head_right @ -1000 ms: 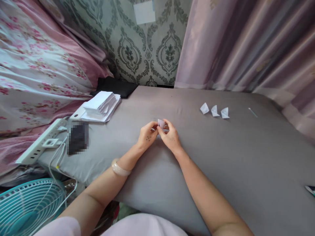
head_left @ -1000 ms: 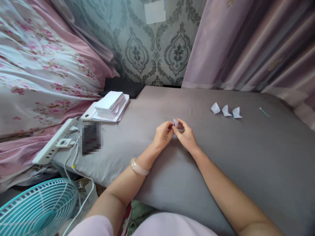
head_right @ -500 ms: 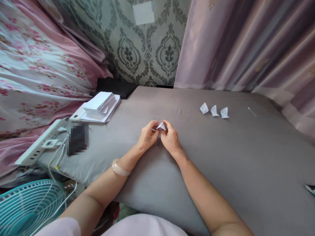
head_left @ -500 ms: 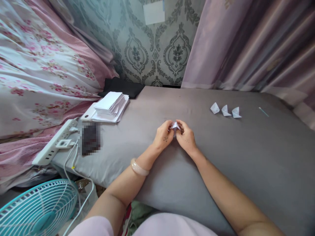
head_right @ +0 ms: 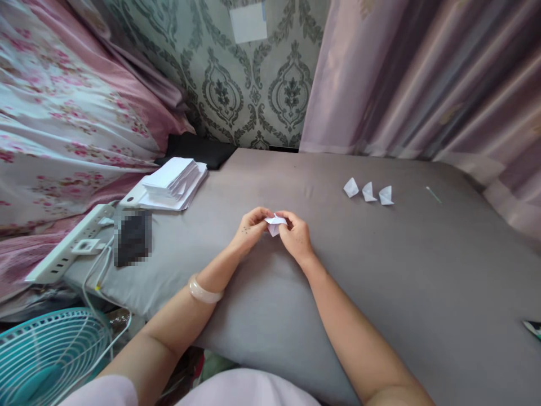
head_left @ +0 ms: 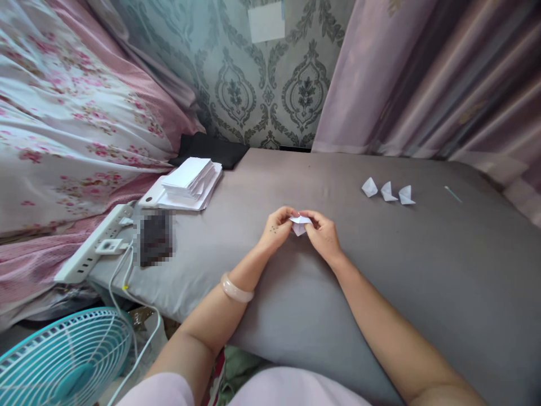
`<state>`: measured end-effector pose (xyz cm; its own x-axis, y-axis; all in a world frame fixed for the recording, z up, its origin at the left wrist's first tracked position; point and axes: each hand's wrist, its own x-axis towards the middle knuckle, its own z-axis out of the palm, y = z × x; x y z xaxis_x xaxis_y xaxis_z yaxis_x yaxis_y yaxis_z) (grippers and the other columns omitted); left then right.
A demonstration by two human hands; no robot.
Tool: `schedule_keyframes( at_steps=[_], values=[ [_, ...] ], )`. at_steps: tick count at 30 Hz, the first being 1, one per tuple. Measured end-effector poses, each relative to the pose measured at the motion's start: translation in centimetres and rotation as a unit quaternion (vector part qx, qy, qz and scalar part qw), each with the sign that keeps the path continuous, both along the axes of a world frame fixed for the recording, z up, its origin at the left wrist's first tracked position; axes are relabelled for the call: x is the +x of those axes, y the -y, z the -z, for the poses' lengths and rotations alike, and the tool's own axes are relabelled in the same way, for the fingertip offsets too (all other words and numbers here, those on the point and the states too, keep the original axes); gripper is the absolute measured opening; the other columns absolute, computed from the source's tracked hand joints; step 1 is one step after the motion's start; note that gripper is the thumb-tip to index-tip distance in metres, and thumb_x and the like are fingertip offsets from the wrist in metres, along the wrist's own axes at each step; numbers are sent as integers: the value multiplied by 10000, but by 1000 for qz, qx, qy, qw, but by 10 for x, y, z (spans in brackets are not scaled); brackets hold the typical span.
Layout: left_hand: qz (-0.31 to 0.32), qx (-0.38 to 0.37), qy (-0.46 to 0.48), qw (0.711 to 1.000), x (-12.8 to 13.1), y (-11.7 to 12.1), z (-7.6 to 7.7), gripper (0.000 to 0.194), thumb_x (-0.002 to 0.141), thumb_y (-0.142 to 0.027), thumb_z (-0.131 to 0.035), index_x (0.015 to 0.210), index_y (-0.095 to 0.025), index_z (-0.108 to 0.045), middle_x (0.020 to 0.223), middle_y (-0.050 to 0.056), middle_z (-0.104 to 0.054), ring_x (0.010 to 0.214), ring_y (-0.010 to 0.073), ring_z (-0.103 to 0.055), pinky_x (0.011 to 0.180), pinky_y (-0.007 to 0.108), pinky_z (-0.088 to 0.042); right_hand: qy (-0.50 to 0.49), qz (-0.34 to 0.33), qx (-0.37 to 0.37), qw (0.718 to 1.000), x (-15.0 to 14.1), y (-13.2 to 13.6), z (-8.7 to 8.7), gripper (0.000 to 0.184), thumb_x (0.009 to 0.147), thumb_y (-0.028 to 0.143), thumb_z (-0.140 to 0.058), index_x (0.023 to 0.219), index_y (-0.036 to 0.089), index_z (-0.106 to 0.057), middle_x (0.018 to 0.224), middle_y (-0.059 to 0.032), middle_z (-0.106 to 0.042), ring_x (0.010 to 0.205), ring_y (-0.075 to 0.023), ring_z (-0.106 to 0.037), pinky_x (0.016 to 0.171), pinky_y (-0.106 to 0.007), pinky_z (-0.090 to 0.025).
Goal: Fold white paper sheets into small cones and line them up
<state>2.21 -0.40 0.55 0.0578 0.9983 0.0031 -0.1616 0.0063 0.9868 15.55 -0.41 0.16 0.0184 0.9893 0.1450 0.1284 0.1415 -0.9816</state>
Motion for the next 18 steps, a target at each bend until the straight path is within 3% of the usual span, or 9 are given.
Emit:
schedule_keyframes(
  at_steps=[5, 10, 13, 18],
  values=[
    [27, -59, 23, 998, -9, 1, -14, 192, 652, -147, -600, 822, -121, -684, 794, 50, -681, 740, 146, -619, 723, 279, -515, -69, -45, -67, 994, 7, 0, -6, 312, 655, 223, -565, 926, 234, -720, 936, -19, -744, 908, -215, -662, 862, -357, -485],
    [26, -62, 26, 997, -13, 1, -16, 206, 703, -284, -688, 798, -102, -703, 803, 81, -684, 761, 163, -622, 730, 298, -515, -132, -104, -96, 981, 10, -1, 0, 293, 751, 327, -567, 986, 240, -719, 938, -24, -737, 884, -212, -655, 789, -342, -500],
    [27, -42, 33, 998, -10, 0, -10, 276, 647, -311, -773, 805, -106, -678, 757, 47, -670, 692, 121, -595, 698, 262, -492, -135, -60, -93, 985, 7, -3, 0, 299, 760, 425, -649, 993, 246, -702, 931, -34, -735, 846, -199, -658, 755, -328, -504],
    [21, -5, 64, 998, -7, -1, -4, 401, 635, -316, -811, 941, -137, -624, 825, 32, -680, 738, 121, -614, 722, 258, -481, -149, -2, -125, 981, 5, -5, 0, 407, 655, 487, -763, 967, 234, -699, 889, -35, -733, 762, -178, -653, 655, -299, -499]
  ],
)
